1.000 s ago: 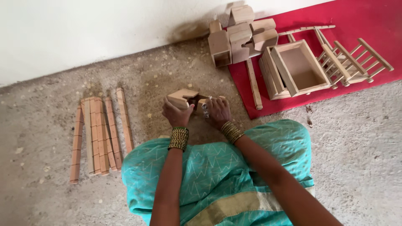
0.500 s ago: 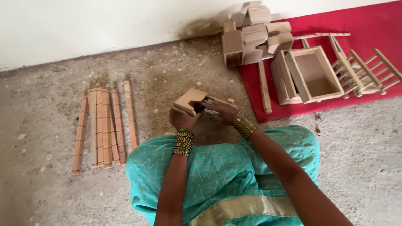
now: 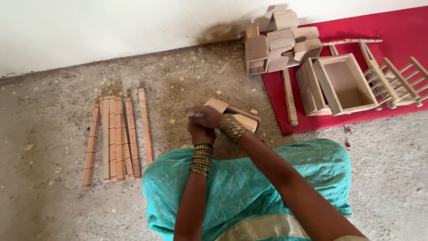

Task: The person sits on the floor and wipes wooden toy pieces, including blocks, sticks and ladder parts, one at a time with a cloth, placing each wiped piece onto a red mat beside them.

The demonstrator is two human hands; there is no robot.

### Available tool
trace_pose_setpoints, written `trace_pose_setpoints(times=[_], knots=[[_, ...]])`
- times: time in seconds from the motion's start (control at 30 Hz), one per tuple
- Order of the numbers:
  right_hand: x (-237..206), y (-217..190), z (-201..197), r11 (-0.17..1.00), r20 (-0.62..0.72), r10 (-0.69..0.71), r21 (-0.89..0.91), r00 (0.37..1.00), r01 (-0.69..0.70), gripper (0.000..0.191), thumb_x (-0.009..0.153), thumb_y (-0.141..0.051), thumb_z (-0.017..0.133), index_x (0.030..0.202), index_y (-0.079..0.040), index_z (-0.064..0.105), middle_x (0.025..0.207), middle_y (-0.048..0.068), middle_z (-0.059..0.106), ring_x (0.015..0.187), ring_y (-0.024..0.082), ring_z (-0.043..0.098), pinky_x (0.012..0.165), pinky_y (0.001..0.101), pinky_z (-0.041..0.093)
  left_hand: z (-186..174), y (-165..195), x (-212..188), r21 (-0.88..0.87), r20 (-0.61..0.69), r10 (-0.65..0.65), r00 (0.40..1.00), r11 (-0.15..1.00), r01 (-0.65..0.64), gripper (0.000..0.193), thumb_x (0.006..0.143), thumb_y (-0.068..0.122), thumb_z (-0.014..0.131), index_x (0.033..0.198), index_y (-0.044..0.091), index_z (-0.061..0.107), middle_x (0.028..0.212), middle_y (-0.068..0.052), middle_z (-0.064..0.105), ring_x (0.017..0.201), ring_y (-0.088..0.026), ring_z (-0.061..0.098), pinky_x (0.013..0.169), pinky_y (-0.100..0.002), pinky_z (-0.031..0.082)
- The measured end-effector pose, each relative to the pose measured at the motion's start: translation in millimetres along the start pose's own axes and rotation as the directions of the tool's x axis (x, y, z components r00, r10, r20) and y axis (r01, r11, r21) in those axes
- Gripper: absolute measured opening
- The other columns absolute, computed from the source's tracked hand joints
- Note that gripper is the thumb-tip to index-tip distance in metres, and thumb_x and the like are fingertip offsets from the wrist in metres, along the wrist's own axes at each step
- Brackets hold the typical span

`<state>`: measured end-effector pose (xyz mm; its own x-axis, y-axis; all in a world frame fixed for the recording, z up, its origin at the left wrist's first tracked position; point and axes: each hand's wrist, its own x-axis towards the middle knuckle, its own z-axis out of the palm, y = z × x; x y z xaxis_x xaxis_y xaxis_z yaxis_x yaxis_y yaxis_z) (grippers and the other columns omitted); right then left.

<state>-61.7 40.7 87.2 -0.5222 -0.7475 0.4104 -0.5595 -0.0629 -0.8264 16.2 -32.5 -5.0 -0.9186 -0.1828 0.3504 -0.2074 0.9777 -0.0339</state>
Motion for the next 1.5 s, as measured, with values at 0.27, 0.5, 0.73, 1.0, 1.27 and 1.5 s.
trace_pose_setpoints(times=[0.27, 0.5, 0.73, 1.0, 1.27, 1.5], knots=[[26, 24, -37, 0.865, 0.079, 0.425, -0.328, 0.902, -0.379, 0.03, 0.103, -0.033, 0.057, 0.12, -0.016, 0.074, 0.115, 0.011, 0.076, 0.094, 0.028, 0.073, 0.09, 0.0412, 0.058, -6, 5, 2, -0.29, 0.539, -0.286, 0.792, 0.82, 0.493, 0.116, 0.067, 0.052, 0.087, 0.142, -0.007, 0.02, 0.146, -0.024, 0.031, 0.137, -0.04, 0.032, 0.109, -0.051, 0.046], [-12, 49, -67, 0.537, -0.102, 0.783, -0.39, 0.614, -0.748, 0.063, 0.1, -0.058, 0.061, 0.109, 0.003, 0.074, 0.099, 0.028, 0.076, 0.087, 0.034, 0.074, 0.083, 0.0475, 0.059, -2, 9, 2, -0.294, 0.611, -0.356, 0.707, 0.727, 0.62, 0.112, 0.069, 0.046, 0.087, 0.145, -0.001, 0.02, 0.148, -0.02, 0.031, 0.139, -0.04, 0.033, 0.097, -0.052, 0.056], [-51, 36, -95, 0.459, 0.05, 0.762, -0.745, 0.646, -0.484, 0.066, 0.096, -0.068, 0.046, 0.125, -0.013, 0.068, 0.117, 0.02, 0.068, 0.105, 0.039, 0.065, 0.092, 0.0512, 0.05, 3, 7, 5, -0.348, 0.475, -0.389, 0.789, 0.741, 0.574, 0.127, 0.06, 0.051, 0.093, 0.151, 0.0, 0.02, 0.152, -0.021, 0.034, 0.139, -0.043, 0.034, 0.1, -0.056, 0.052], [-116, 22, -98, 0.77, -0.143, 0.334, -0.529, 0.932, -0.357, 0.028, 0.098, -0.026, 0.063, 0.12, -0.01, 0.071, 0.12, 0.017, 0.071, 0.103, 0.036, 0.069, 0.087, 0.0447, 0.057, -4, 7, 7, -0.369, 0.419, -0.387, 0.822, 0.754, 0.543, 0.125, 0.062, 0.051, 0.09, 0.153, 0.001, 0.021, 0.15, -0.021, 0.039, 0.137, -0.04, 0.039, 0.1, -0.057, 0.052], [-183, 37, -99, 0.864, -0.343, 0.169, -0.4, 0.924, -0.306, 0.027, 0.09, -0.008, 0.071, 0.116, -0.004, 0.069, 0.108, 0.018, 0.071, 0.098, 0.036, 0.071, 0.084, 0.0423, 0.058, -9, 15, 25, -0.344, 0.19, -0.368, 0.91, 0.843, 0.413, 0.124, 0.066, 0.057, 0.088, 0.154, -0.001, 0.023, 0.139, -0.023, 0.05, 0.129, -0.042, 0.048, 0.102, -0.059, 0.048], [-189, 39, -96, 0.836, -0.36, 0.368, -0.275, 0.857, -0.474, 0.037, 0.095, -0.009, 0.066, 0.132, -0.006, 0.06, 0.11, 0.016, 0.071, 0.097, 0.032, 0.072, 0.082, 0.0406, 0.058, -18, 28, 57, -0.246, 0.074, -0.358, 0.931, 0.898, 0.365, 0.127, 0.06, 0.062, 0.089, 0.15, -0.002, 0.025, 0.128, -0.026, 0.056, 0.122, -0.044, 0.053, 0.098, -0.058, 0.045]])
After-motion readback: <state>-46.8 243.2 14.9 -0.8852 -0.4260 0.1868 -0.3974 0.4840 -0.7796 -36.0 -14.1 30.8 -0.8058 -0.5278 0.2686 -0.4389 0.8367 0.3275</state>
